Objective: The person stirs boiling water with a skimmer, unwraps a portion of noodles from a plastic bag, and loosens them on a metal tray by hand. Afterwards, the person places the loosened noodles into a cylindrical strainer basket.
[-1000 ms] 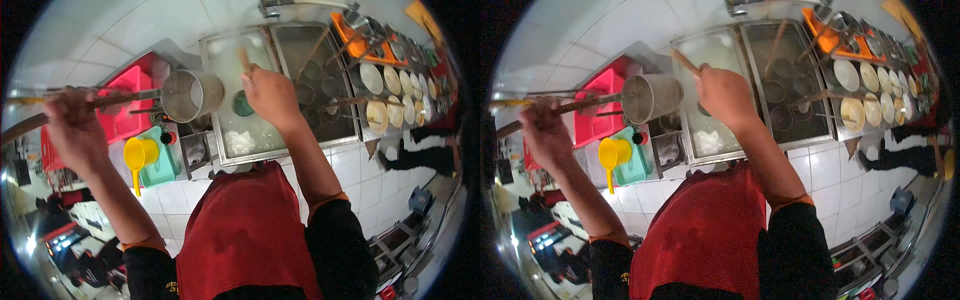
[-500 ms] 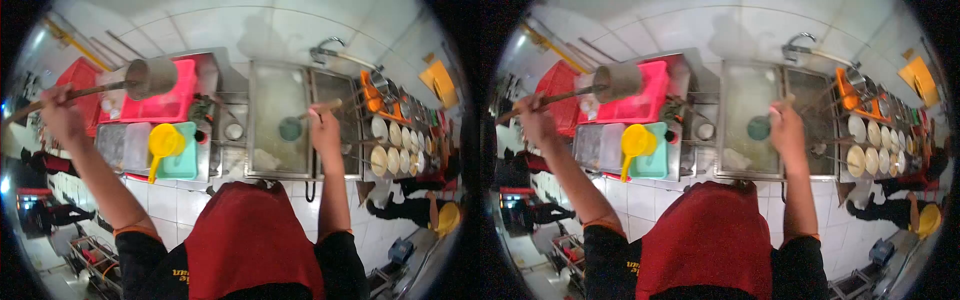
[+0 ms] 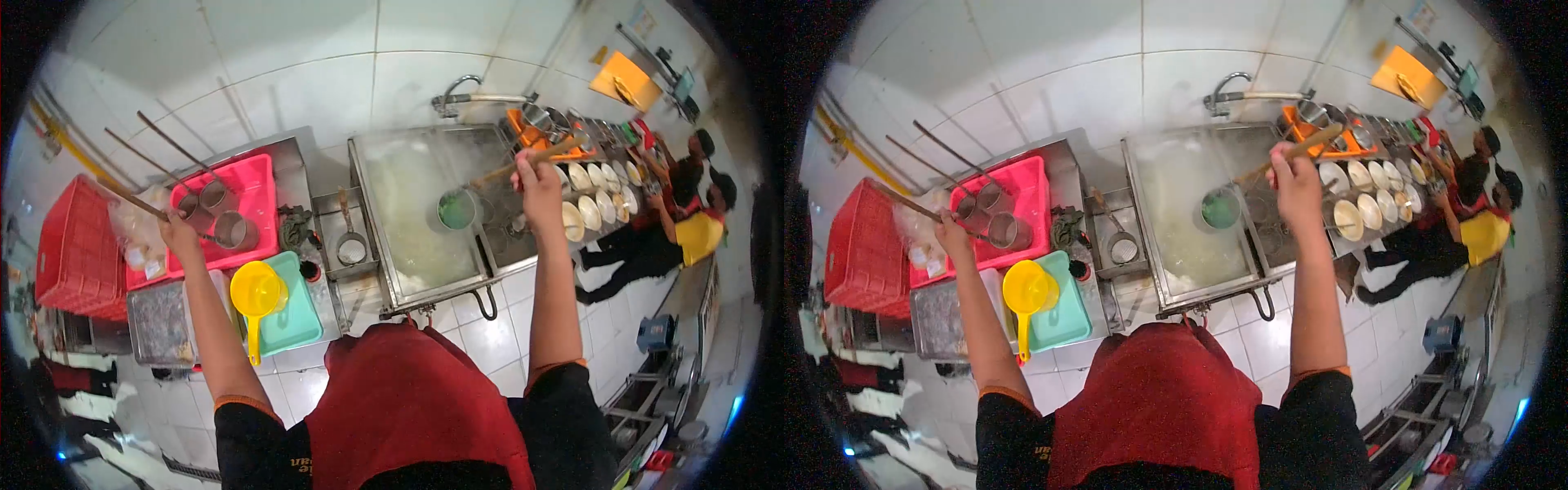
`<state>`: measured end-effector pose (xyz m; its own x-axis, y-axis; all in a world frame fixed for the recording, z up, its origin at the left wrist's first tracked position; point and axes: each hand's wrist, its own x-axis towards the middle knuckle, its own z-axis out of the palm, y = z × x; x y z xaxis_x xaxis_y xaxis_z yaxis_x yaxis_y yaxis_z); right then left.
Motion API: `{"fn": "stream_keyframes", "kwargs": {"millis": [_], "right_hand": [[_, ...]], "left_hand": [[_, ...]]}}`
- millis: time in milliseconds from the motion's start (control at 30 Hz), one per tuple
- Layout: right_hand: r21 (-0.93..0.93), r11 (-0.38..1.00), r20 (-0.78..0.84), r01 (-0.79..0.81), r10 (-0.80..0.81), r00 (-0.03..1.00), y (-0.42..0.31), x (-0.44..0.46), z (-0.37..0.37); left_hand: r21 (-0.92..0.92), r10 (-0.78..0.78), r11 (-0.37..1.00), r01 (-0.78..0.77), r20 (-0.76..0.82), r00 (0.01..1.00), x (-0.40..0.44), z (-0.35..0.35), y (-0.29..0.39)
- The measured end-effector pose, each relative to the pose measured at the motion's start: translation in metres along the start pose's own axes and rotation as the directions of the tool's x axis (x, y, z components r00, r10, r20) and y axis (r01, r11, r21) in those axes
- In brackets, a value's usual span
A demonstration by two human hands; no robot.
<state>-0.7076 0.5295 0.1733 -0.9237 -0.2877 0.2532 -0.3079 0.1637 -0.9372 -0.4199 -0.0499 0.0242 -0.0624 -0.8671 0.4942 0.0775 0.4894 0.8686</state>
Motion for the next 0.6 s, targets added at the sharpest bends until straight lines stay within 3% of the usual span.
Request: {"fn": "stream_keyframes", "kwargs": {"millis": [100,167,233,267,333,367,400,467,533,600], "right_hand": [[0.089,0.995,0.004,-0.046,0.046,0.999,-0.022,-0.002,-0.007],[0.415,0.827,0.140,-0.379,0.354,0.925,-0.048,-0.018,0.005],[0.441,0.793,0.152,-0.421,0.396,0.906,-0.022,-0.022,0.014],[0.606,0.665,0.237,-0.437,0.373,0.897,0.007,-0.023,0.013],[0.745,0.458,0.308,-0.485,0.408,0.859,0.020,-0.027,0.022],[0.780,0.371,0.342,-0.504,0.422,0.840,0.025,-0.028,0.025],[0.746,0.386,0.369,-0.542,0.437,0.820,0.031,-0.025,0.026],[0.733,0.387,0.380,-0.559,0.449,0.809,0.035,-0.027,0.024],[0.598,0.509,0.461,-0.619,0.414,0.785,0.035,-0.029,0.017],[0.610,0.499,0.499,-0.616,0.361,0.787,0.013,-0.039,-0.002]], "left_hand": [[0.069,-0.062,0.996,0.058,0.062,0.996,-0.013,0.013,-0.006],[0.003,-0.074,0.997,0.074,0.134,0.988,-0.013,0.013,-0.006],[-0.027,-0.052,0.998,0.060,0.238,0.970,-0.004,0.014,-0.020],[-0.015,-0.028,0.999,0.034,0.280,0.959,0.001,0.016,-0.033],[0.077,0.046,0.994,-0.073,0.307,0.951,-0.004,0.021,-0.027],[0.013,-0.009,1.000,0.005,0.360,0.933,-0.005,0.022,-0.023],[-0.037,-0.062,0.996,0.085,0.415,0.908,-0.006,0.019,-0.023],[-0.038,-0.041,0.997,0.065,0.453,0.891,0.002,0.008,-0.055],[0.177,-0.081,0.984,0.020,0.346,0.935,-0.029,-0.007,0.024],[0.422,0.036,0.903,-0.085,0.122,0.992,-0.051,-0.026,0.052]]}}
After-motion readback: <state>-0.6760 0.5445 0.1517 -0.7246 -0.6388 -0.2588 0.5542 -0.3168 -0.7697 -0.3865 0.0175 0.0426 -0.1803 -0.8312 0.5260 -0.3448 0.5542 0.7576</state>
